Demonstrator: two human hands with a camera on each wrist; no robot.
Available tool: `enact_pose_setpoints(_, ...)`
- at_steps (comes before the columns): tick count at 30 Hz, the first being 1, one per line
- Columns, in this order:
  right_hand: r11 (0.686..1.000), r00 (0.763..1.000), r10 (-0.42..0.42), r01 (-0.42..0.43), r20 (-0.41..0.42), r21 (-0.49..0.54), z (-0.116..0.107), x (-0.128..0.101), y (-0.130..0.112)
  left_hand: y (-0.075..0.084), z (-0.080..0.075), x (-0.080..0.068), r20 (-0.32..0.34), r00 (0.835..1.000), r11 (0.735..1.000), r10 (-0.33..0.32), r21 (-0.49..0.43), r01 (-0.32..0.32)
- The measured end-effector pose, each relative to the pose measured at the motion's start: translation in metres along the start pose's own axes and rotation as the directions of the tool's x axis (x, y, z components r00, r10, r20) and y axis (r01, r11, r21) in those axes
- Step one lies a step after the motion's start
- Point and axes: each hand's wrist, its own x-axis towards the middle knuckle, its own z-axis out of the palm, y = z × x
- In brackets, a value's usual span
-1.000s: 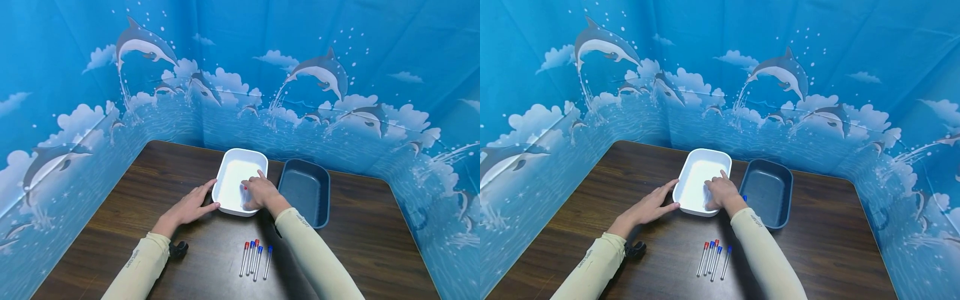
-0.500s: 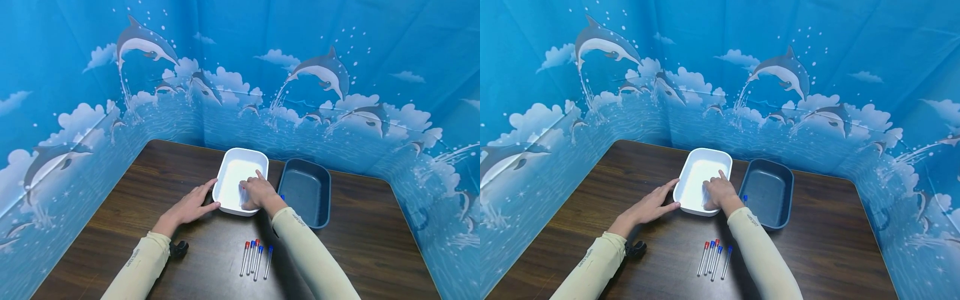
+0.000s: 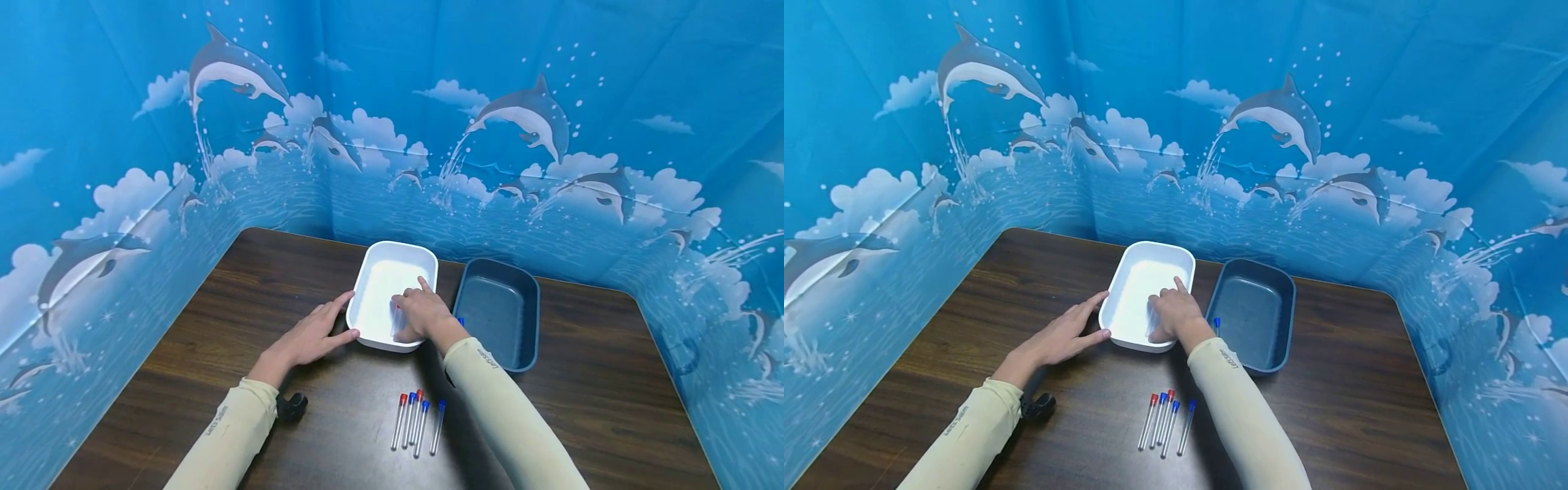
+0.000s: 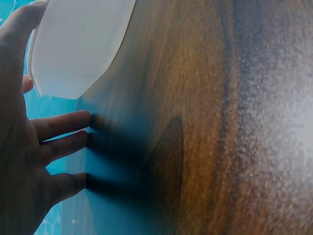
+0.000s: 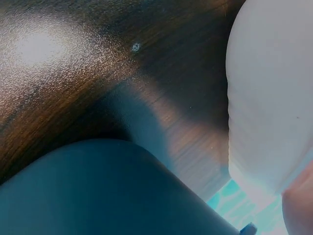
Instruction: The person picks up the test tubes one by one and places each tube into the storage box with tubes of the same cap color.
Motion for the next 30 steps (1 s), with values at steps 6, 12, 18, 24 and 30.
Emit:
enact_pose_setpoints(6,1.000,1.000,0.010,-0.010,0.002,0.026,-0.003,-0.001,0.000,0.000,0.000,0.000,-0.001,1.000,1.000,0.009,0.002,-0.009)
enact_pose_setpoints(12,1.000,1.000,0.012,-0.012,0.005,0.026,-0.005,-0.001,0.001,0.000,0.000,-0.001,0.006,1.000,1.000,0.004,-0.007,-0.004)
enact_pose_setpoints(18,0.999,0.999,-0.001,0.002,-0.042,0.035,-0.007,-0.005,0.003,-0.001,0.000,-0.001,0.001,1.000,1.000,0.008,-0.018,-0.008)
enact_pose_setpoints(24,0.996,0.994,-0.013,0.022,-0.112,0.083,-0.010,-0.015,0.004,-0.002,0.002,-0.001,-0.002,1.000,1.000,0.010,-0.011,-0.010)
enact_pose_setpoints(30,0.993,0.982,-0.009,0.031,-0.190,0.113,-0.014,-0.029,0.002,-0.001,0.001,-0.001,-0.004,1.000,1.000,0.017,-0.003,-0.017)
